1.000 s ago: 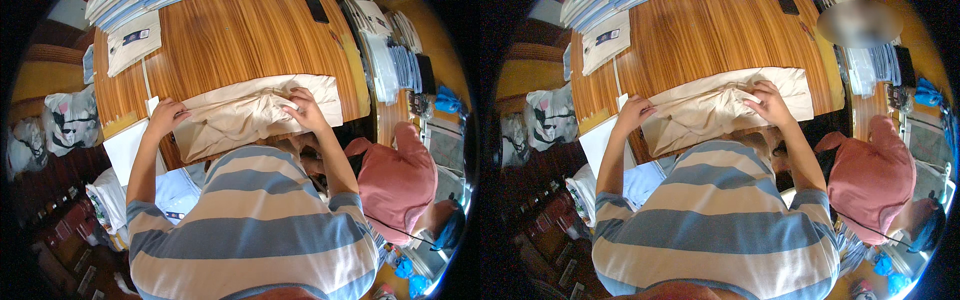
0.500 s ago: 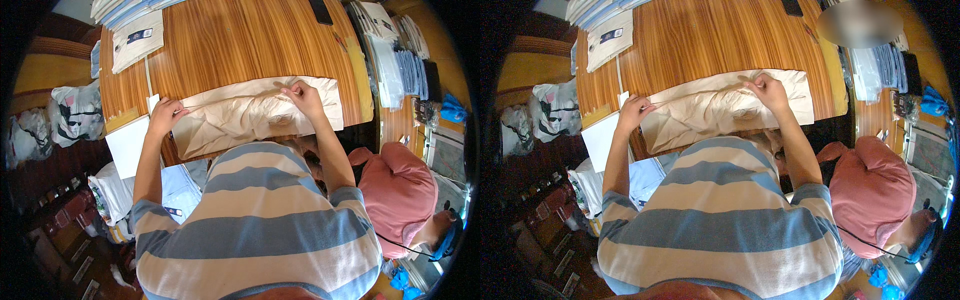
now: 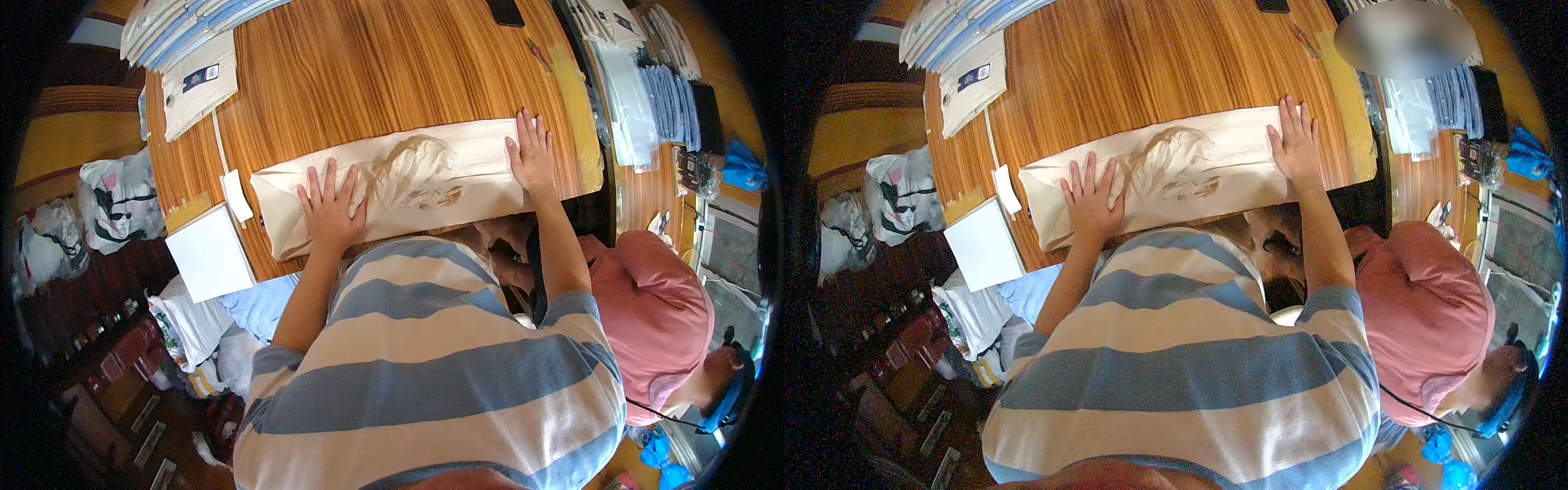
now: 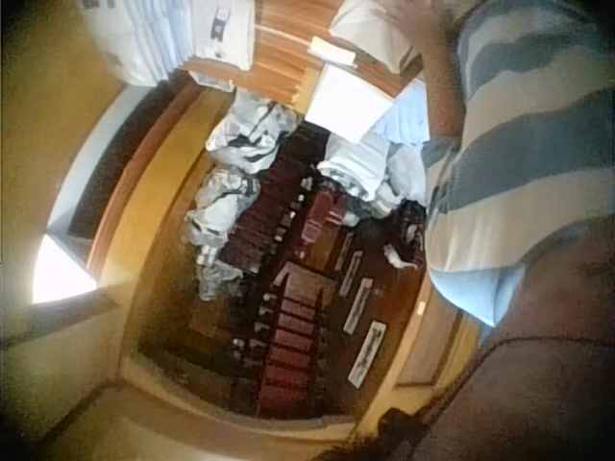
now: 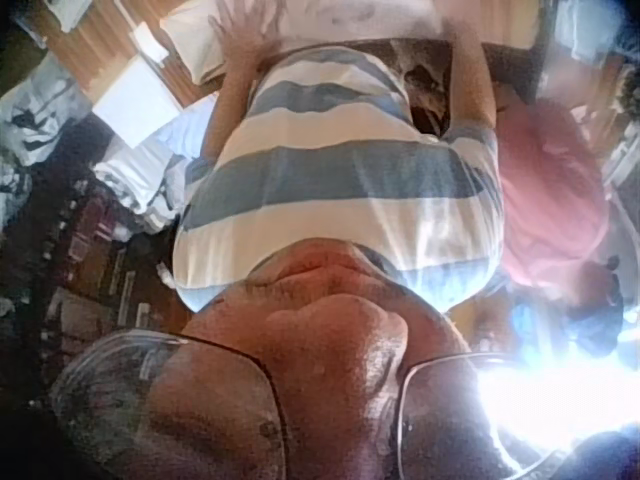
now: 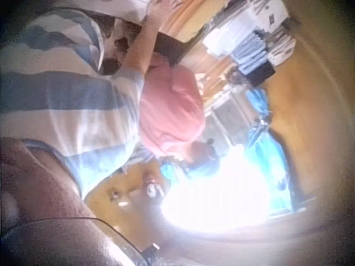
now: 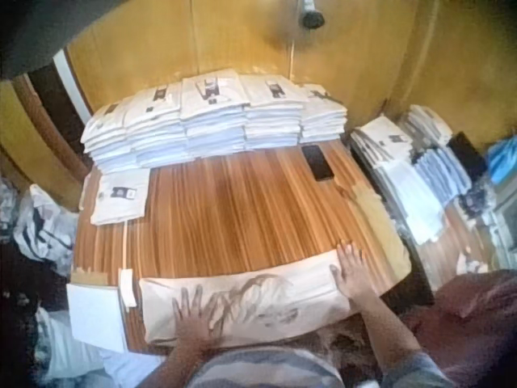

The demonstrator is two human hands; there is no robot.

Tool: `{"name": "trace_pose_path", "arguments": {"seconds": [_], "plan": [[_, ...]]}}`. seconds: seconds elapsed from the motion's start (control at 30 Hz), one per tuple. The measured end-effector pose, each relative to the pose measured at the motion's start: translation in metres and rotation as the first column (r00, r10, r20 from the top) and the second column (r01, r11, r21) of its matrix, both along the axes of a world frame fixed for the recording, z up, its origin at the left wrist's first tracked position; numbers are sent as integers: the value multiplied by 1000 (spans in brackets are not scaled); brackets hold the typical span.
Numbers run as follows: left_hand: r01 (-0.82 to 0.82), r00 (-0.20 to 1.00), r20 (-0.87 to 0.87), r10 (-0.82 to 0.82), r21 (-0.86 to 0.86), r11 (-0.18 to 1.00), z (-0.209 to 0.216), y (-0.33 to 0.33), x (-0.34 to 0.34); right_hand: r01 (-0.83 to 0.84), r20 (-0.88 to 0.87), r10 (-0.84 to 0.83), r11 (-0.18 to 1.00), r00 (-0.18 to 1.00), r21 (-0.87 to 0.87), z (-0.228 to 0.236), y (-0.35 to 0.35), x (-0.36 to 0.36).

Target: The person folds t-shirts and places them into plastic bags on a wooden table, then stacks the bagged shirts.

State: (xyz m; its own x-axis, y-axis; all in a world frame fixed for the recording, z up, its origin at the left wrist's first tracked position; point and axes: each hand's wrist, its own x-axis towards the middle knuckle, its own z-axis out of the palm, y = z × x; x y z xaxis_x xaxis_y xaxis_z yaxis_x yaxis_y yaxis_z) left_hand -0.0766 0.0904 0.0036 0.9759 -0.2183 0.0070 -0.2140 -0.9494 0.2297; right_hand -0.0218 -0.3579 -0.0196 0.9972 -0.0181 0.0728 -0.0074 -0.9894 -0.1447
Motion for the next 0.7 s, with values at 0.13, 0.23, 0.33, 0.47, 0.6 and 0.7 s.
{"name": "trace_pose_path", "arguments": {"seconds": [0.13, 0.23, 0.33, 0.47, 0.6, 0.7], "plan": [[112, 994, 4, -112, 34, 993, 3, 1, 45, 87, -2, -87, 996, 996, -8, -3, -6, -8], [282, 955, 83, -286, 55, 958, -6, 3, 119, 159, -1, -159, 986, 987, 43, -3, -8, -21], [479, 858, 68, -509, 248, 842, -11, -7, 214, 156, -2, -156, 985, 988, 74, 0, -10, -40], [483, 824, 227, -519, 199, 853, 3, -29, 280, 55, 4, -55, 997, 998, 59, 12, -21, -61], [362, 855, 381, -353, 49, 931, 16, -86, 222, 8, 17, -10, 995, 1000, 95, 34, -28, -71], [424, 903, 89, -421, -351, 835, 10, -159, 111, -81, 41, 75, 982, 996, 168, 45, -37, -68]]}}
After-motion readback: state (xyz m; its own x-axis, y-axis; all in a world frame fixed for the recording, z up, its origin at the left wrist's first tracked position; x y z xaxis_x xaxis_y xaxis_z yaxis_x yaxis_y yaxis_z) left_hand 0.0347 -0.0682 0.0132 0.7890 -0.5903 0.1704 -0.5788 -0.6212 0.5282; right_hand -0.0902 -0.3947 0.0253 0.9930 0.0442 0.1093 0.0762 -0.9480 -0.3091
